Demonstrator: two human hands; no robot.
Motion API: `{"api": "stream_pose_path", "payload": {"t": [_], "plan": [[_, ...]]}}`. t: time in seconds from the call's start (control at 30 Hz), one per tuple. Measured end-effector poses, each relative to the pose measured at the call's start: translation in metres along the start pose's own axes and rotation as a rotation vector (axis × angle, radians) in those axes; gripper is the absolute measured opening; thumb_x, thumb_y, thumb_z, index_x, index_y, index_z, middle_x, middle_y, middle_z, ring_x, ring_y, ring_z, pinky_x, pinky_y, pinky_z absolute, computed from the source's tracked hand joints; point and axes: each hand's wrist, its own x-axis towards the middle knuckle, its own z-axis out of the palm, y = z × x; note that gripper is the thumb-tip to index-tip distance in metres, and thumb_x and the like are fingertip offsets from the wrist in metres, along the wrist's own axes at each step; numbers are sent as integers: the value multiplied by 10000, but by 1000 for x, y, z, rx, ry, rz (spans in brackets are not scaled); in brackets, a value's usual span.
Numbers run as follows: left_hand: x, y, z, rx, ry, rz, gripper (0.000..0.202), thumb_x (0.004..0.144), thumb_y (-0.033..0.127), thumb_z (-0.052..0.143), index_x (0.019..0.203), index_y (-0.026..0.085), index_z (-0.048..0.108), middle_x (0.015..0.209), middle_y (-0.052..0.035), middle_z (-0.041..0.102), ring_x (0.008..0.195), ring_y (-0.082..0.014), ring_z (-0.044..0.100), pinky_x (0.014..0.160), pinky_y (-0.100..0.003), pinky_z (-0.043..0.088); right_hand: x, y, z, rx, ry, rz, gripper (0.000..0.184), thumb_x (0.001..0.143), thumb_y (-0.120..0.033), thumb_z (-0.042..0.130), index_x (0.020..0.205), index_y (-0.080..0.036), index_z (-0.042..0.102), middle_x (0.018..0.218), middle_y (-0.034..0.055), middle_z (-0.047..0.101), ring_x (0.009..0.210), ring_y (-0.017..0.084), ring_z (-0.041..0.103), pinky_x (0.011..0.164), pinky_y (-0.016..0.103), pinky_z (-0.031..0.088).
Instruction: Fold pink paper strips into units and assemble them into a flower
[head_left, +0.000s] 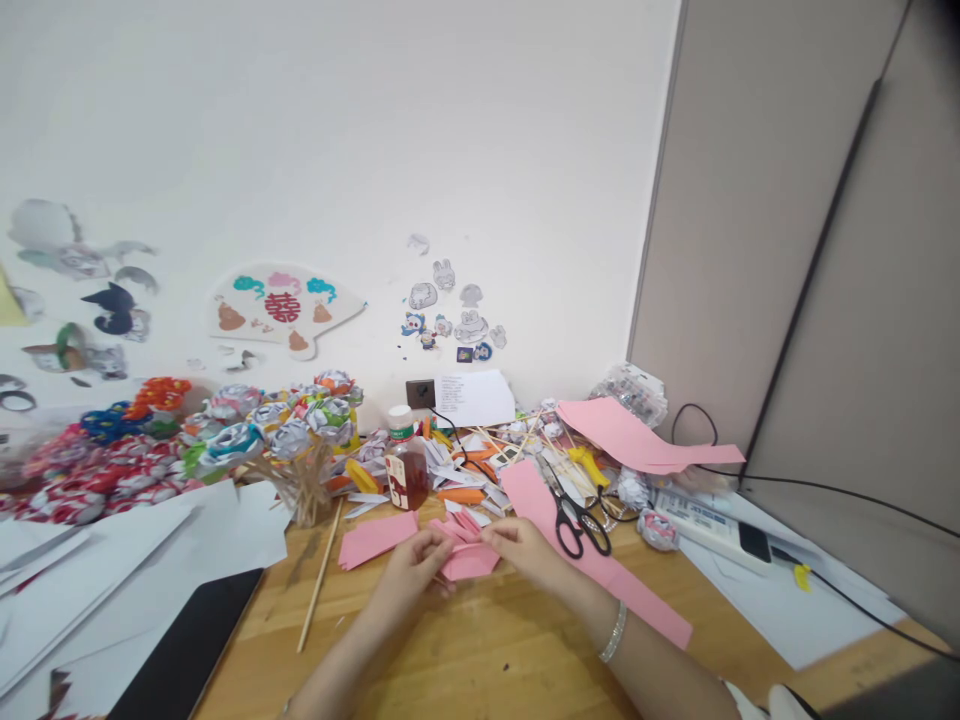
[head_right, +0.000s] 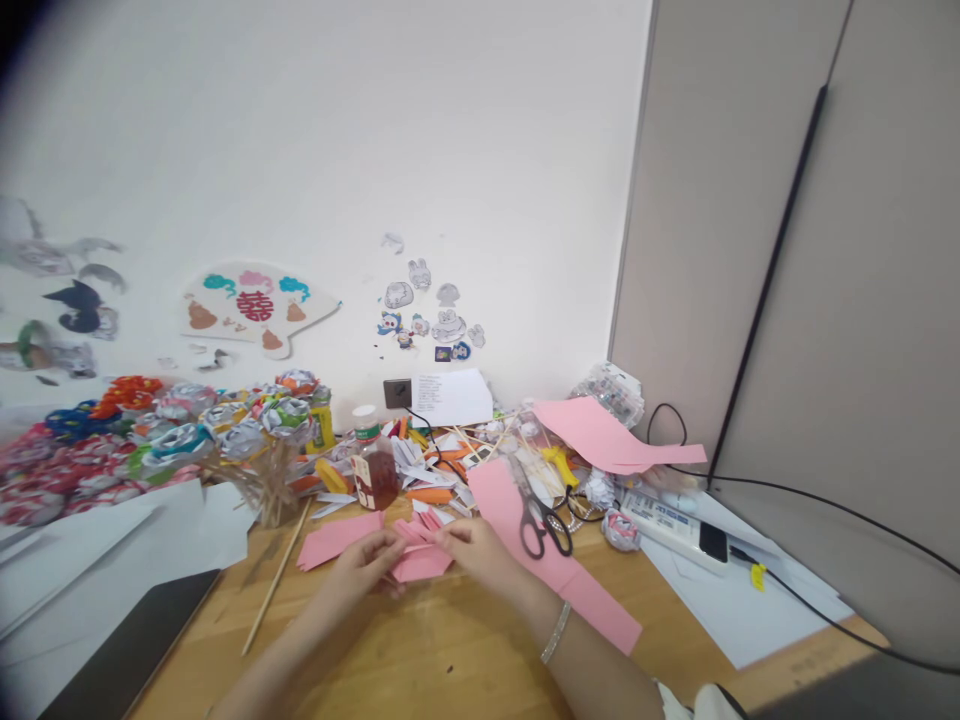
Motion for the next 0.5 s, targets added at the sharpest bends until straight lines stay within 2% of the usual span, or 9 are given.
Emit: {"api": "stream_pose_path", "payload": {"t": [0.2,0.5], "plan": [[1,-4,0,30,8,13,400,567,535,614,678,168,501,480,54,556,399,-129,556,431,-237,429,0,5,3,99,-46,112,415,672,-494,607,815,-106,649,648,9,572,561,116,527,524,232,426],[0,-2,2,50,39,5,365,538,503,631,613,184,470,446,77,509,402,-138,571,424,-235,427,-1,0,2,89,-38,129,405,652,-501,617,767,-114,649,620,1,567,564,121,521,515,229,414]]}}
